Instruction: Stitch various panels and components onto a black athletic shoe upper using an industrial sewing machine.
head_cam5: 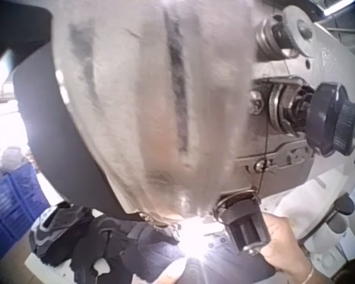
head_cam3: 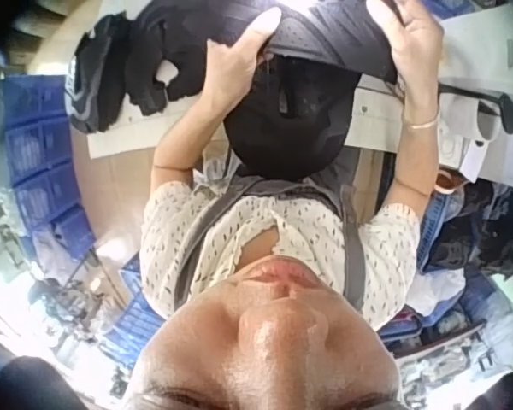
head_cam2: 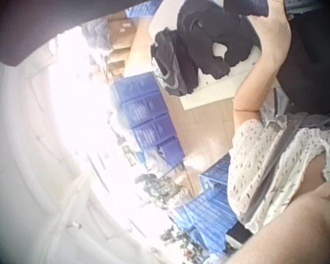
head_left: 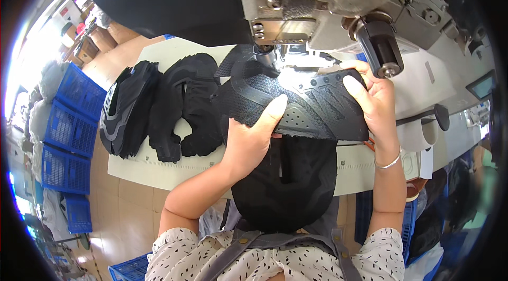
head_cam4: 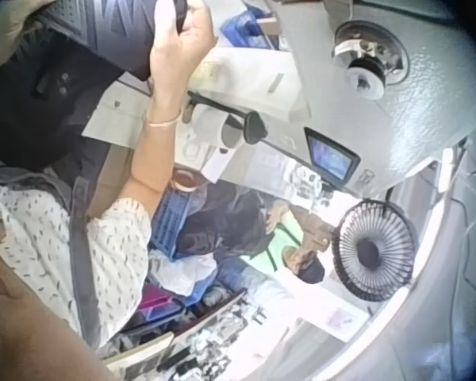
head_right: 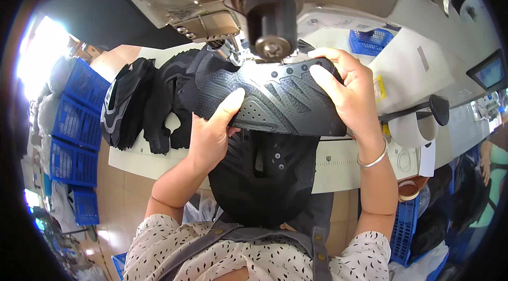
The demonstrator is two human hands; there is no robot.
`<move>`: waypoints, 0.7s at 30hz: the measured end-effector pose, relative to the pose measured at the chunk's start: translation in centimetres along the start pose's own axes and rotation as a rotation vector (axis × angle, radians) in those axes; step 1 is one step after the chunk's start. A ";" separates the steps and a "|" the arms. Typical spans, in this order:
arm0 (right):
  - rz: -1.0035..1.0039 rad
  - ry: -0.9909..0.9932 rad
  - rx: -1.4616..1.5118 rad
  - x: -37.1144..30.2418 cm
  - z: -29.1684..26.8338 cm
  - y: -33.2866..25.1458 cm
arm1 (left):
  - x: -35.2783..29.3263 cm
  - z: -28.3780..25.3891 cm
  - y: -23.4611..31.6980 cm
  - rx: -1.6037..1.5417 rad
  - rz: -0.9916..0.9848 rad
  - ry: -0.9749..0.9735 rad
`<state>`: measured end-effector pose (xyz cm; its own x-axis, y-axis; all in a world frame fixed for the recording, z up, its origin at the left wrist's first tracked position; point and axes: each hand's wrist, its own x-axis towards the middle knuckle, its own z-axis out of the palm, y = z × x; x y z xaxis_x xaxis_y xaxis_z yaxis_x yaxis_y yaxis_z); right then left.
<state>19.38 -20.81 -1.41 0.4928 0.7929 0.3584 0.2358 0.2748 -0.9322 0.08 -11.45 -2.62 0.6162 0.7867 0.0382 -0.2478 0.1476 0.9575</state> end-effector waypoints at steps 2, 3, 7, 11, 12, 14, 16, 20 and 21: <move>-0.030 0.001 -0.018 0.2 0.0 0.2 | 0.1 0.0 0.0 0.046 0.029 0.012; -0.044 0.001 -0.029 0.3 -0.1 0.3 | 0.0 0.2 0.2 0.088 0.053 0.022; 0.001 0.016 0.001 0.3 0.0 0.2 | 0.2 0.0 0.2 0.082 0.056 -0.018; -0.044 0.022 -0.003 0.0 0.2 0.4 | 0.2 -0.6 -0.1 0.175 0.139 -0.053; -0.049 0.027 -0.007 -0.1 0.3 0.5 | 0.2 -0.6 0.1 0.189 0.107 -0.050; -0.054 0.030 -0.012 -0.2 0.3 0.4 | 0.2 -0.7 0.3 0.201 0.075 -0.046; -0.076 0.059 -0.066 -0.2 0.3 0.4 | 0.5 -0.7 0.5 0.199 0.039 -0.051; -0.052 0.053 -0.039 -0.7 0.8 0.1 | 1.1 -1.2 0.7 0.096 -0.101 -0.021; -0.041 0.062 -0.031 -0.8 0.9 0.0 | 1.2 -1.3 0.7 0.086 -0.080 -0.018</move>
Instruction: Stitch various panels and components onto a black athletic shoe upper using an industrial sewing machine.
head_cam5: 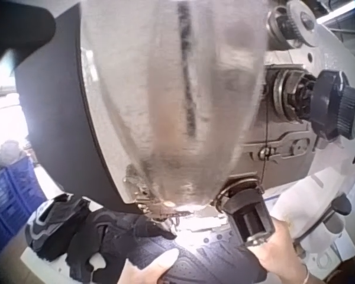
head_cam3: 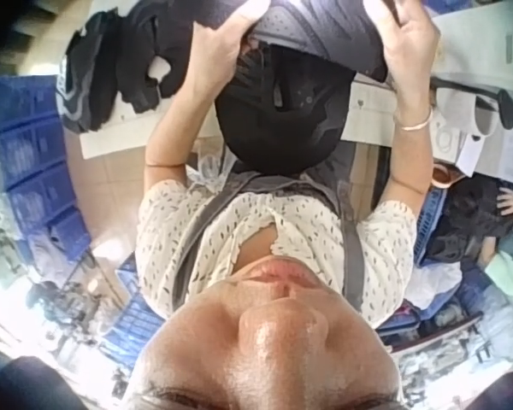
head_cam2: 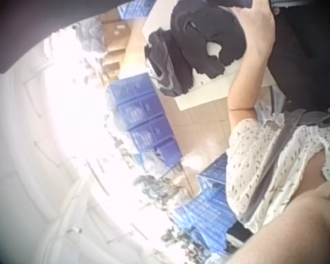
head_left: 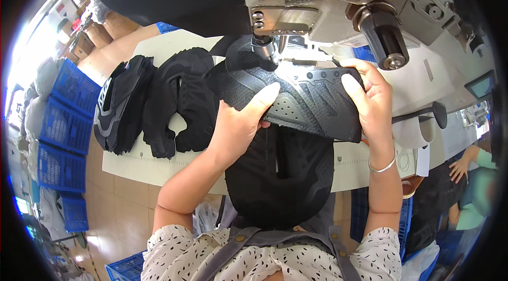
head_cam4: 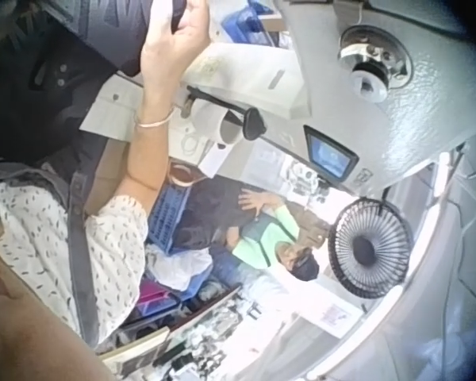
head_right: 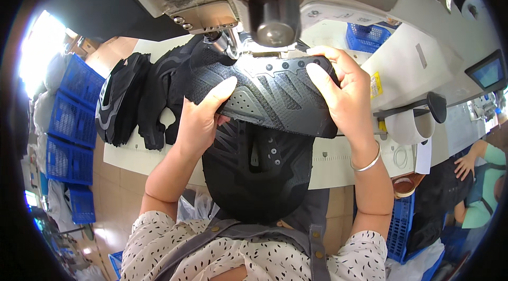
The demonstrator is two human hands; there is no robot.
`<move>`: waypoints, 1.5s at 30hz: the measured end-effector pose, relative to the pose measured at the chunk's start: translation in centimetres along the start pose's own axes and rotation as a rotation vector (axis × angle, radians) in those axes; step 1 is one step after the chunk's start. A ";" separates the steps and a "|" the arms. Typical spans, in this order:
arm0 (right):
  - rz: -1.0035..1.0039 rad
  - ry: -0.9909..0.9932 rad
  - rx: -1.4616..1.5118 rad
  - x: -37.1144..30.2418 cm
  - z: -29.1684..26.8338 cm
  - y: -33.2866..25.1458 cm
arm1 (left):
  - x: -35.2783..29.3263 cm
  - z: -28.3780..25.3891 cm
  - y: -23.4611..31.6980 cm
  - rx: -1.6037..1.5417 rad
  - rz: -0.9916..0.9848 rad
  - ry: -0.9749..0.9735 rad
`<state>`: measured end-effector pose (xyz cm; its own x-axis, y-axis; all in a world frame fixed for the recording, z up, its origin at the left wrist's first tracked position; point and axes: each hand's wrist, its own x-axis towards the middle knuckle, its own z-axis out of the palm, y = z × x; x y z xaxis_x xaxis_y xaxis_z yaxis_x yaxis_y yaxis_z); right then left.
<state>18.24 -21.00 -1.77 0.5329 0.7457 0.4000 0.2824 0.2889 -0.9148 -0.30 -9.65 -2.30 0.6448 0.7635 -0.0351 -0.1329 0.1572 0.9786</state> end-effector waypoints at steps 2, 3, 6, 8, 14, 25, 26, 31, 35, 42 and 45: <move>0.028 0.009 0.015 -0.1 0.1 0.0 | 0.1 0.0 0.0 -0.013 0.026 0.008; 0.024 0.003 0.015 -0.2 0.1 0.0 | 0.2 0.0 0.1 -0.007 0.037 -0.012; -0.020 0.036 0.030 -0.1 0.3 0.3 | 0.2 0.2 0.1 -0.020 0.046 -0.017; -0.013 0.011 0.014 -0.2 0.0 0.2 | 0.3 0.2 0.1 -0.039 0.043 -0.002; 0.012 -0.028 0.051 -0.6 0.0 -0.1 | 0.8 0.4 0.2 -0.046 0.098 0.042; 0.207 -0.112 -0.060 -4.7 1.1 -2.4 | -0.6 0.4 -1.4 -0.038 0.097 -0.098; 0.207 -0.111 -0.050 -5.0 1.3 -2.5 | -1.5 0.7 -1.2 0.002 0.084 -0.123; 0.187 -0.200 -0.142 -6.1 1.3 -3.4 | -3.4 0.9 -1.8 -0.055 0.148 -0.070; -0.114 0.126 -0.266 -5.8 -0.7 0.2 | -3.2 -1.2 -1.5 0.020 0.046 -0.191; 0.305 -0.070 0.335 -5.7 0.0 1.3 | -3.3 -2.0 -0.1 -0.180 -0.074 -0.188; 0.271 0.072 0.419 -7.3 0.6 0.0 | -4.4 -2.0 -0.2 -0.226 -0.150 -0.117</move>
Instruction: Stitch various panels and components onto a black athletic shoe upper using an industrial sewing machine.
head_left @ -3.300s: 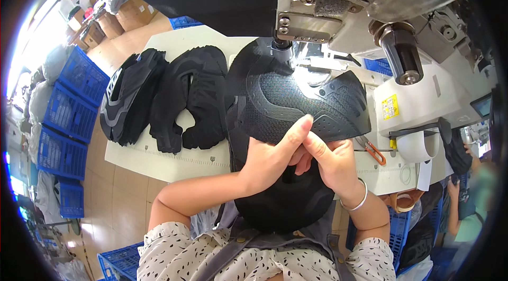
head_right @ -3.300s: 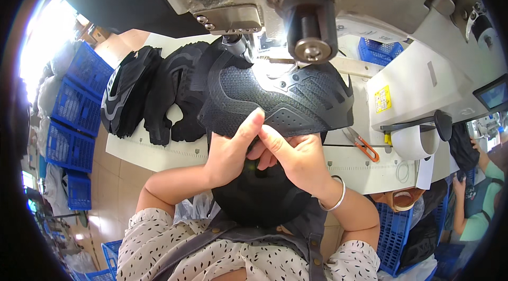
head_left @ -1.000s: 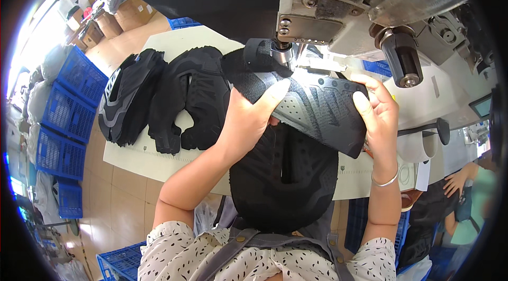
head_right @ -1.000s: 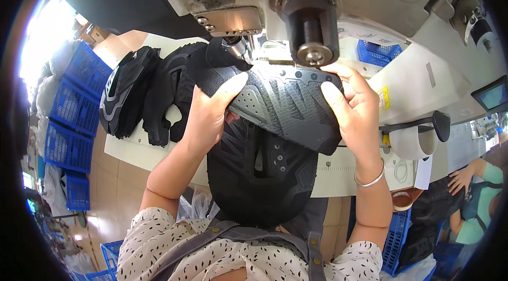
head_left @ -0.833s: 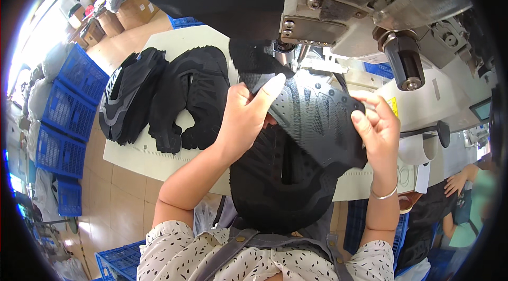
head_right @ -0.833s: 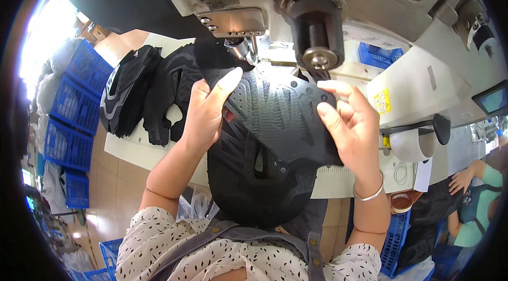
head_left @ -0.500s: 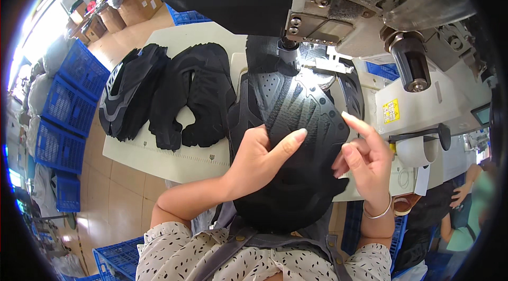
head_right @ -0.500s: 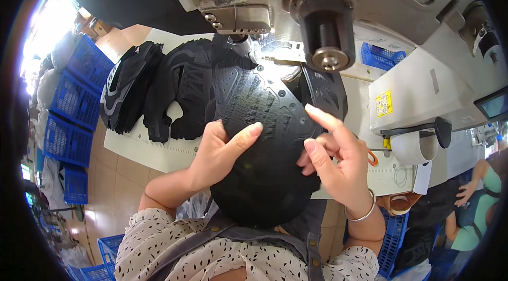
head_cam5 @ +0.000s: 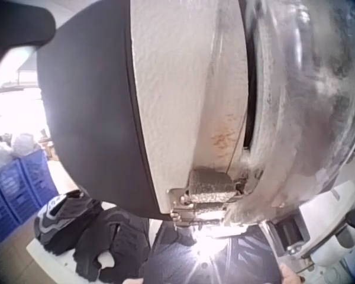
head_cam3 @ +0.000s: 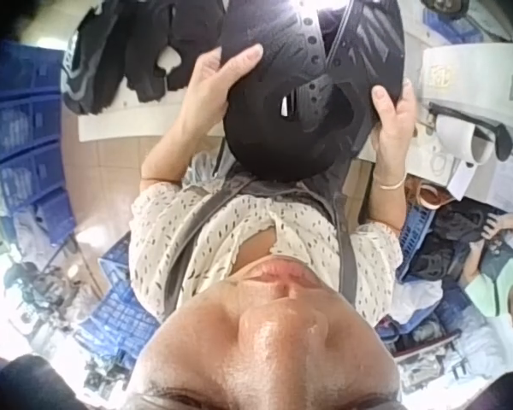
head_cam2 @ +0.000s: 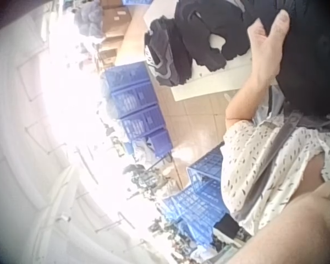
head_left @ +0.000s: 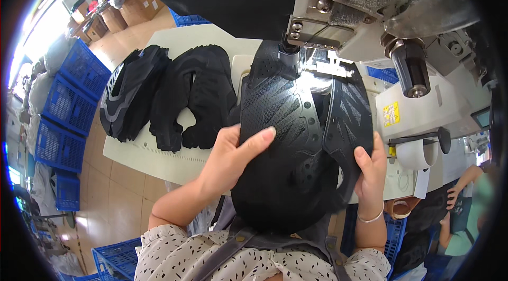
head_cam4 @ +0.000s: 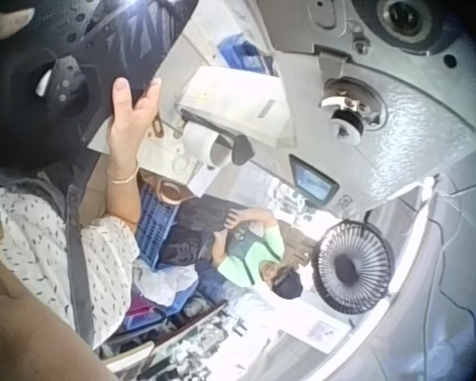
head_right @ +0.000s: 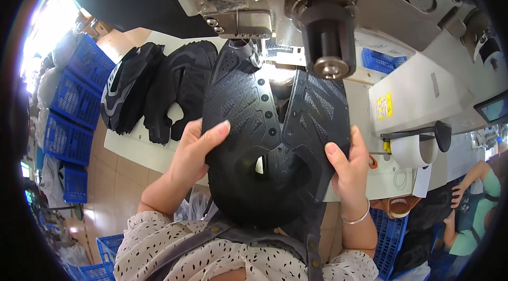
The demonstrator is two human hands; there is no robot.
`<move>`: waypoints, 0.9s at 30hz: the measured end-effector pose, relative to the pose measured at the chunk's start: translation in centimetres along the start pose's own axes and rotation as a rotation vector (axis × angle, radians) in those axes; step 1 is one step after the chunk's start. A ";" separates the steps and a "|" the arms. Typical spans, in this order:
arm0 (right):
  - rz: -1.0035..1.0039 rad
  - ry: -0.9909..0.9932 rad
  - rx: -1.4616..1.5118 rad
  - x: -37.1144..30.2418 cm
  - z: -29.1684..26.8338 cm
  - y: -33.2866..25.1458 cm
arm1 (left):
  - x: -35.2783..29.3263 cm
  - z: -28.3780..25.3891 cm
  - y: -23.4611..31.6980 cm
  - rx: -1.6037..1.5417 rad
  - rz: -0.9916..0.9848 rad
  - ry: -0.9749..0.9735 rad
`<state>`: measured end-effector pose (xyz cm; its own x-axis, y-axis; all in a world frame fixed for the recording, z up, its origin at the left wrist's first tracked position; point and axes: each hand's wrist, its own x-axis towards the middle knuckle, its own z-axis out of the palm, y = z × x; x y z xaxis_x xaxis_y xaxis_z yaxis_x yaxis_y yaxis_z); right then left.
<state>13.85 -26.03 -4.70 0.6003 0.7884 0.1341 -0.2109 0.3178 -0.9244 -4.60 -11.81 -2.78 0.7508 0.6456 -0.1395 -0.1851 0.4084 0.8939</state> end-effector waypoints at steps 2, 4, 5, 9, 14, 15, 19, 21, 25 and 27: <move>0.020 0.018 -0.083 -1.3 0.1 -0.5 | -0.8 -0.2 -0.5 0.047 0.028 0.031; 0.040 0.041 -0.166 -2.0 0.2 -0.2 | -1.4 -0.4 -0.7 0.164 0.134 0.103; -0.120 0.100 -0.296 -2.2 0.2 0.3 | -1.2 -0.4 -0.7 0.167 0.208 0.138; -0.236 0.167 -0.407 -2.3 -0.1 0.5 | -0.5 -0.8 -0.2 0.200 0.263 0.123; -0.260 0.173 -0.383 -0.9 0.3 1.0 | 1.0 -1.2 1.1 0.197 0.220 0.132; -0.295 0.171 -0.351 -0.4 0.6 1.0 | 1.3 -1.3 1.3 0.207 0.227 0.141; -0.265 0.165 -0.299 1.0 1.2 0.3 | 2.6 -1.4 2.0 0.220 0.250 0.156; -0.266 0.130 -0.265 1.7 1.6 -0.1 | 3.2 -1.4 2.4 0.202 0.250 0.140; -0.269 0.155 -0.270 3.2 1.8 -0.2 | 4.6 -1.8 2.7 0.204 0.259 0.118; -0.220 0.168 -0.224 3.9 1.9 -0.3 | 5.0 -1.8 3.0 0.217 0.292 0.135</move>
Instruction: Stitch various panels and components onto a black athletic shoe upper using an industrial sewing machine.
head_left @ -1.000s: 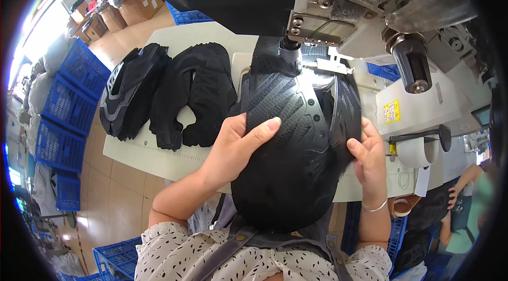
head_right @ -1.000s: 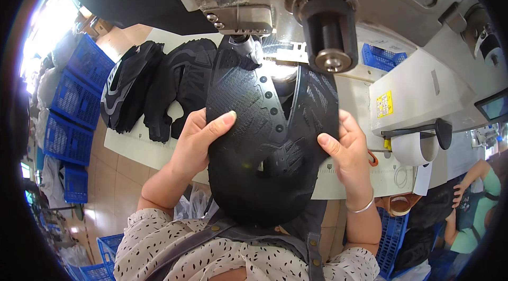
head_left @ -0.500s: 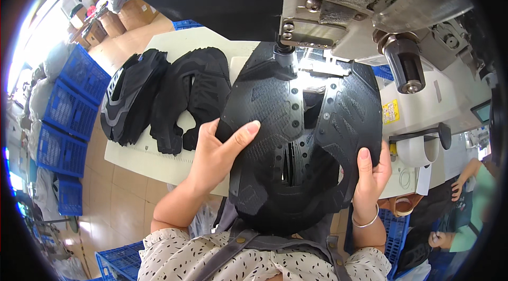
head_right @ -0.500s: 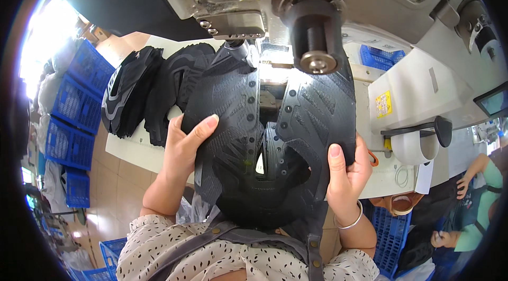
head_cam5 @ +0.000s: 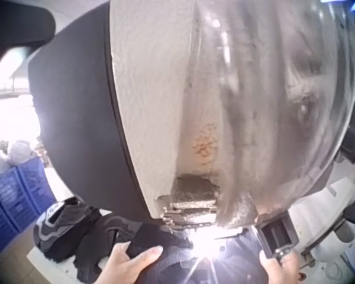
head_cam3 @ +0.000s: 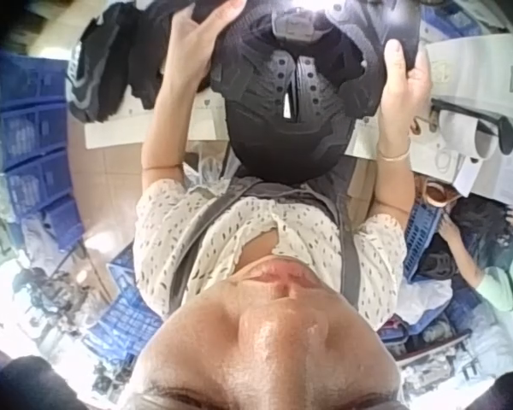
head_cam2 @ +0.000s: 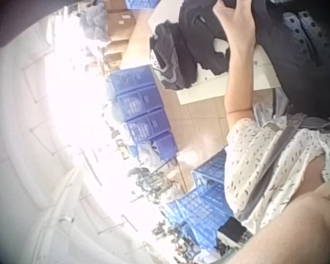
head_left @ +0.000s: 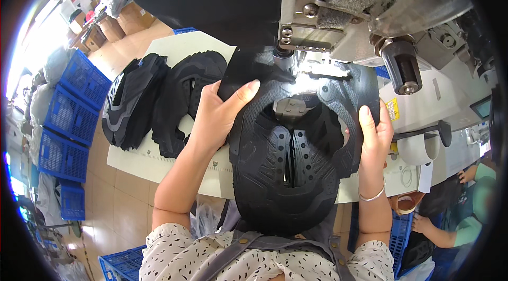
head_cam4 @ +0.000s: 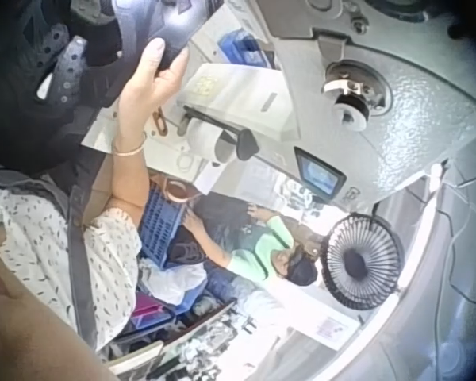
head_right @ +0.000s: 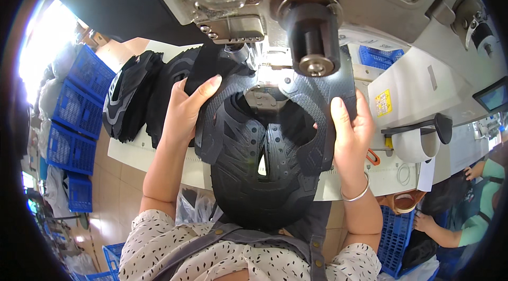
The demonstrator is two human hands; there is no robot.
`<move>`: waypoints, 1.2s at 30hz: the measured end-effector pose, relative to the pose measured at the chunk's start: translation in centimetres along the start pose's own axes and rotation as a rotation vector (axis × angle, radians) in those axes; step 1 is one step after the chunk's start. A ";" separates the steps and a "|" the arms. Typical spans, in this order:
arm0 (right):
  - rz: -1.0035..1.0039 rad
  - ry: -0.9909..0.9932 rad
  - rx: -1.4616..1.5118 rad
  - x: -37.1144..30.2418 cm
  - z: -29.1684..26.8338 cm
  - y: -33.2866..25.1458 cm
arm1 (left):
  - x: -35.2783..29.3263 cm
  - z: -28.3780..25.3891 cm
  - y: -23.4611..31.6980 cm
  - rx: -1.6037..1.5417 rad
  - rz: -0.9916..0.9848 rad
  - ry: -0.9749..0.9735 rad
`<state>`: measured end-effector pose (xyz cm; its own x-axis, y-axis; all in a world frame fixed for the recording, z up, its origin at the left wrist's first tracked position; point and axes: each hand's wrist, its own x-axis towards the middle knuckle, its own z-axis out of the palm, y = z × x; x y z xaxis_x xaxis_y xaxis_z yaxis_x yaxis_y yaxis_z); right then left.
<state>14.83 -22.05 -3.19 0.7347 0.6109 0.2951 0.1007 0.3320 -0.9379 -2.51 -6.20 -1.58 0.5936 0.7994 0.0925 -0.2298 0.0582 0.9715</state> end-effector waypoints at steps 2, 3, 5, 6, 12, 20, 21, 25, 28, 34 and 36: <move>-0.001 0.002 -0.008 0.7 -0.2 0.4 | 0.5 0.0 0.1 0.008 0.017 0.008; -0.002 0.004 -0.018 0.9 -0.3 0.4 | 0.7 0.0 0.1 0.022 0.045 0.009; -0.003 0.012 -0.018 1.1 0.0 0.3 | 0.9 -0.1 -0.1 0.035 0.073 0.009; -0.003 0.019 -0.019 1.1 0.1 0.3 | 0.9 -0.3 -0.3 0.027 0.051 0.009; -0.001 0.005 -0.018 1.2 0.0 0.4 | 0.8 0.0 -0.2 -0.006 0.081 0.012; -0.013 0.020 -0.034 1.6 -0.3 0.1 | 2.4 -0.5 0.9 -0.015 -0.072 0.162; -0.019 0.022 -0.038 1.6 -0.2 0.0 | 4.0 -1.8 0.7 -0.094 -0.124 0.108; 0.005 0.012 -0.034 2.4 0.1 -0.1 | 6.7 -0.4 2.1 0.073 -0.060 -0.060; 0.126 -0.055 -0.041 4.6 0.2 0.4 | 8.7 -0.3 1.8 0.228 0.125 0.061; 0.127 -0.354 0.249 7.2 -1.5 4.1 | 7.6 -8.2 0.9 0.159 0.256 0.280; 0.071 -0.324 -0.127 5.6 -1.0 3.5 | 5.6 -13.4 -1.6 0.249 0.176 0.367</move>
<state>19.92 -18.19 -4.96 0.4941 0.8321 0.2519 0.1548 0.2009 -0.9673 -9.16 6.19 -5.50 0.2407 0.9452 0.2205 -0.0843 -0.2060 0.9749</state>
